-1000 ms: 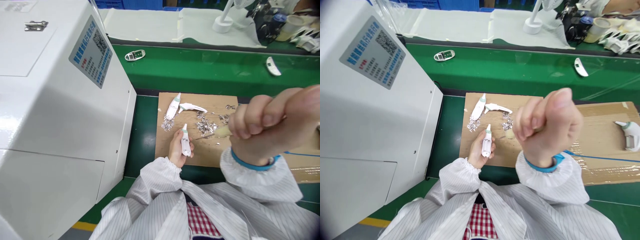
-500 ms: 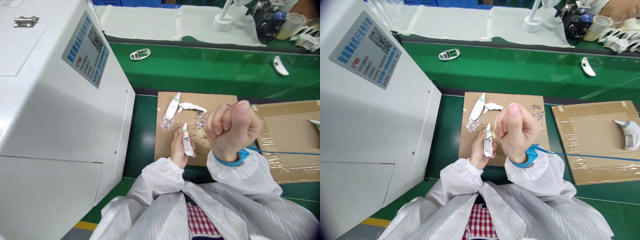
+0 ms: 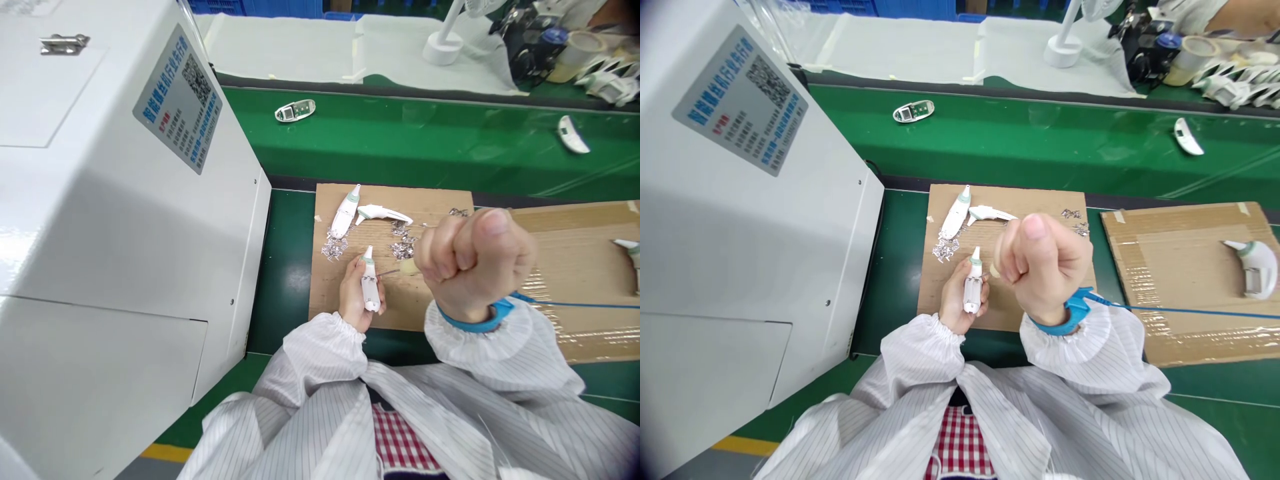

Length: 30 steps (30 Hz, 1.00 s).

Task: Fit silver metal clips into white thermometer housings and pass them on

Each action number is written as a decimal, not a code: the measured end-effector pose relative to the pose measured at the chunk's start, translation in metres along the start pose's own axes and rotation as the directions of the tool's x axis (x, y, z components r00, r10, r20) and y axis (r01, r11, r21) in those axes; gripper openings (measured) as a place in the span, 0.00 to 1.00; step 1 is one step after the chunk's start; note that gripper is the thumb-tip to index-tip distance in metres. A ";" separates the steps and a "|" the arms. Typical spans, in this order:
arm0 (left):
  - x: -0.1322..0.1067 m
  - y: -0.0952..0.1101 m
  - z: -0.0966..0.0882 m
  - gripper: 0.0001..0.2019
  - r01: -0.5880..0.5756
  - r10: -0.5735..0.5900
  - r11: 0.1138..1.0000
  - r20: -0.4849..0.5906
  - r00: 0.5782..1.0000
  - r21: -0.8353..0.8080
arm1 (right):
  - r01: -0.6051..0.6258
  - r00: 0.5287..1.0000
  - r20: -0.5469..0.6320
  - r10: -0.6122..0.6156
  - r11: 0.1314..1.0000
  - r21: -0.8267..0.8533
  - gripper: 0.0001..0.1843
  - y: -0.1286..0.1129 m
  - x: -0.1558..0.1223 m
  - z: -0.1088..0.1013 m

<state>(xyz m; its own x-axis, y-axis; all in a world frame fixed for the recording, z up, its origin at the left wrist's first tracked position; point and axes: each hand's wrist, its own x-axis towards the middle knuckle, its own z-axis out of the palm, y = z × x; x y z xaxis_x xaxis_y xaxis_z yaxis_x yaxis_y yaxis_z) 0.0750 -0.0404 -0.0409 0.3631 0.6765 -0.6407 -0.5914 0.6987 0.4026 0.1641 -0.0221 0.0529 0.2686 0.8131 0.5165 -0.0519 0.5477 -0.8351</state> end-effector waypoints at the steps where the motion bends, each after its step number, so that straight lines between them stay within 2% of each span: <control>1: 0.000 0.000 0.000 0.12 -0.002 0.002 1.000 0.001 1.000 0.003 | 0.000 1.000 0.003 0.000 1.000 -0.004 0.27 0.000 0.001 -0.001; 9: 0.001 -0.001 -0.001 0.11 -0.014 0.014 1.000 0.009 1.000 0.012 | 0.007 1.000 0.004 -0.008 0.998 0.059 0.26 0.007 -0.003 0.001; 17: 0.003 -0.003 -0.003 0.13 -0.050 0.050 0.999 0.036 0.998 -0.006 | -0.015 0.997 0.082 0.004 0.991 0.133 0.26 0.009 -0.007 0.003; 20: 0.003 -0.001 -0.003 0.11 -0.030 0.029 1.000 0.037 0.999 0.008 | -0.049 0.995 0.097 0.034 0.985 0.164 0.27 0.012 -0.003 0.000; 25: 0.002 0.003 -0.003 0.11 0.011 -0.011 1.000 0.038 0.999 0.016 | -0.099 0.995 0.047 0.092 0.980 0.174 0.28 0.010 0.007 -0.004; 30: 0.003 0.002 -0.003 0.11 0.004 -0.005 0.999 0.041 0.999 0.033 | -0.123 0.992 0.013 0.123 0.980 0.155 0.28 0.012 0.001 0.000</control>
<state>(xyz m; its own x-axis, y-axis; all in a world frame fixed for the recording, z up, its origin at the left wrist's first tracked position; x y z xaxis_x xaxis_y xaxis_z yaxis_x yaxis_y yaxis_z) 0.0727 -0.0375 -0.0436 0.3954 0.6817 -0.6157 -0.5660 0.7087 0.4212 0.1642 -0.0147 0.0433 0.2478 0.8765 0.4127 -0.2332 0.4674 -0.8527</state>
